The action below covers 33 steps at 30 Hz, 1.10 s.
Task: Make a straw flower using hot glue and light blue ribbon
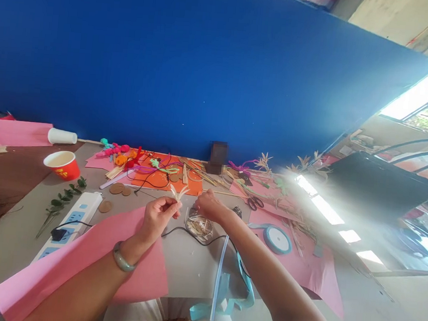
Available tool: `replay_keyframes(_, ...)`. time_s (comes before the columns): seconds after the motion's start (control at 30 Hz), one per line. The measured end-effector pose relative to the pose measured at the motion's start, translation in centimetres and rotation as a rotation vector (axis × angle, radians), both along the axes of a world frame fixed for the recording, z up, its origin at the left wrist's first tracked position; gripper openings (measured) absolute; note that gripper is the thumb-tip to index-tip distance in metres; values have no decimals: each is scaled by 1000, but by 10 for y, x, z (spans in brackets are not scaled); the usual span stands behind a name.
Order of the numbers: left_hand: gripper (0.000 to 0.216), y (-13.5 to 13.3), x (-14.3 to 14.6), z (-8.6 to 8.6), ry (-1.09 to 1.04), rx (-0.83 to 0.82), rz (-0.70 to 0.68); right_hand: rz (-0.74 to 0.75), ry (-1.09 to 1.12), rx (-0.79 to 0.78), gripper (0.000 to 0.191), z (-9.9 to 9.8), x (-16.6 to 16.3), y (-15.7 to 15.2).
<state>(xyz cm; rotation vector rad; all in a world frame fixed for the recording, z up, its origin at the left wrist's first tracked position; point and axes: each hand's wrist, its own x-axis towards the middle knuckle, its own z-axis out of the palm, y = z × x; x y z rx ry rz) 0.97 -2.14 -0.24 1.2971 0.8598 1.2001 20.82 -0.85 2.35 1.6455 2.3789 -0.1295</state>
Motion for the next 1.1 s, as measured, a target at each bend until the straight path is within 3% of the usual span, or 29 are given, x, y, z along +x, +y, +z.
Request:
replay_keyframes(0.33,22,-1,2,-1,-44,-26,-9,-93,356,143,14,6,22,-25)
replay_keyframes(0.43,23,-2,2,2,-43,-28,-9,-312,887,168,9,6,24,-39)
replay_keyframes(0.5,23,-3,2,4,-46,-30,-25,-458,1297,130,18,5,19,-49)
replay_keyframes(0.63,20,-6,2,5,-45,-47,-113,-568,1720,11,30,10,3,-67)
replay_keyframes(0.9,20,-10,1,1,-15,-54,-248,-611,1995,-133,16,15,-18,-92)
replay_keyframes(1.1,24,-12,2,-2,-30,-90,-281,-573,2007,-152,13,12,-25,-101)
